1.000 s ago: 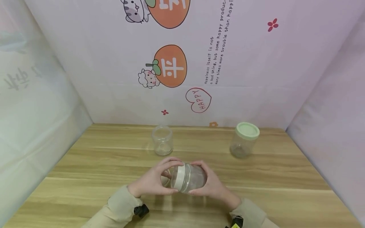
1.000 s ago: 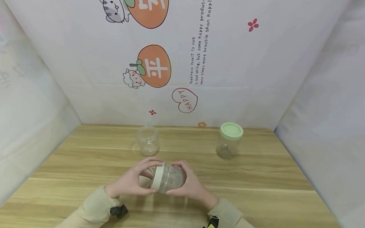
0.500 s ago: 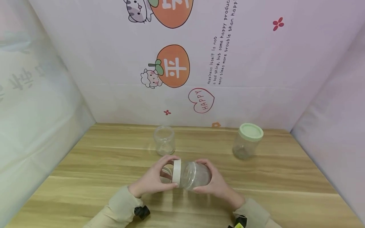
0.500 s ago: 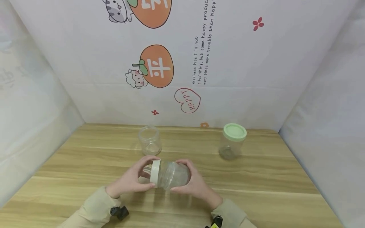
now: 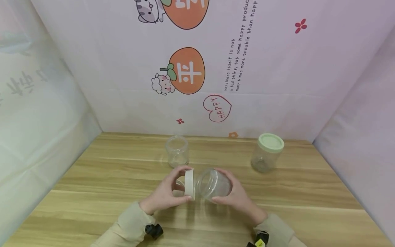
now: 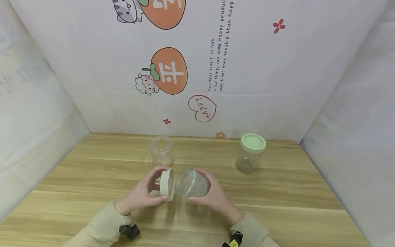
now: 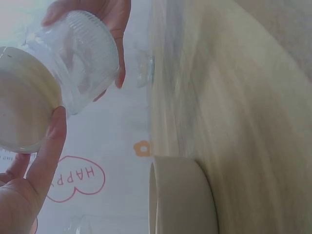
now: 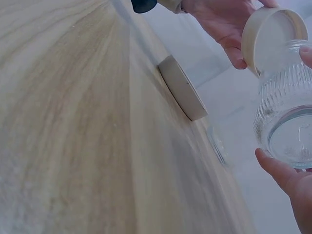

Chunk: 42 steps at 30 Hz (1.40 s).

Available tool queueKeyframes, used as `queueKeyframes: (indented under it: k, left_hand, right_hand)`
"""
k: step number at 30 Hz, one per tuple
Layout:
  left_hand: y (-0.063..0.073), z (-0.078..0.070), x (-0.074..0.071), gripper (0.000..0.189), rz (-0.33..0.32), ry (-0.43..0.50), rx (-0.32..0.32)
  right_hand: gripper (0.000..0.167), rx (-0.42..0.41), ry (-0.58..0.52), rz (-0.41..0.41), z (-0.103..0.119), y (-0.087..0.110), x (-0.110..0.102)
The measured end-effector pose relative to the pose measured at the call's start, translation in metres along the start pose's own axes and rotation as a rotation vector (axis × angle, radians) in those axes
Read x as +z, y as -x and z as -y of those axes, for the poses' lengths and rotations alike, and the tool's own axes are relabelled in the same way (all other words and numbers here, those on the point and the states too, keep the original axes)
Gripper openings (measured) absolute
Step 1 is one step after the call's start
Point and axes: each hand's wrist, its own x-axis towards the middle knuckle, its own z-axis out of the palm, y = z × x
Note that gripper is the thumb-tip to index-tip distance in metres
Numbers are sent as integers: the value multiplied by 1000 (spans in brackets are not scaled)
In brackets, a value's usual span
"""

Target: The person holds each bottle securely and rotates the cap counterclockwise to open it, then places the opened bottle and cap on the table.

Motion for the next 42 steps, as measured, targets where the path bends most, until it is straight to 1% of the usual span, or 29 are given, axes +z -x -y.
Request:
queueKeyframes:
  k: [5, 9, 13, 17, 20, 24, 28, 32, 39, 42]
  left_hand:
    - [1, -1, 1, 72, -2, 8, 12]
    - [2, -2, 1, 71, -1, 5, 1]
    - [2, -1, 3, 72, 3, -27, 0]
    - [0, -2, 6, 71, 1, -75, -30]
    - [-3, -3, 10, 68, -6, -129, -70]
    - [-9, -4, 16, 66, -6, -186, -101]
    - [-16, -3, 22, 69, 21, -195, -135]
    - [-22, 0, 29, 70, 64, -194, -182]
    - [-33, 3, 41, 71, 111, -248, -266]
    - [-38, 7, 47, 71, 133, -266, -287]
  right_hand:
    - [80, 65, -7, -30, 0, -1, -1]
    - [78, 77, 5, -46, 1, -1, -3]
    - [78, 120, 12, -95, 3, -1, -9]
    - [79, 183, -15, -162, 6, 0, -19]
    - [79, 214, -33, -194, 8, 1, -27]
    - [77, 249, -33, -226, 8, 5, -38]
    - [74, 263, -43, -261, 8, 8, -46]
    - [74, 264, -42, -279, 6, 11, -51]
    - [73, 234, -26, -310, 3, 14, -57]
    - [72, 218, -19, -326, 3, 15, -58]
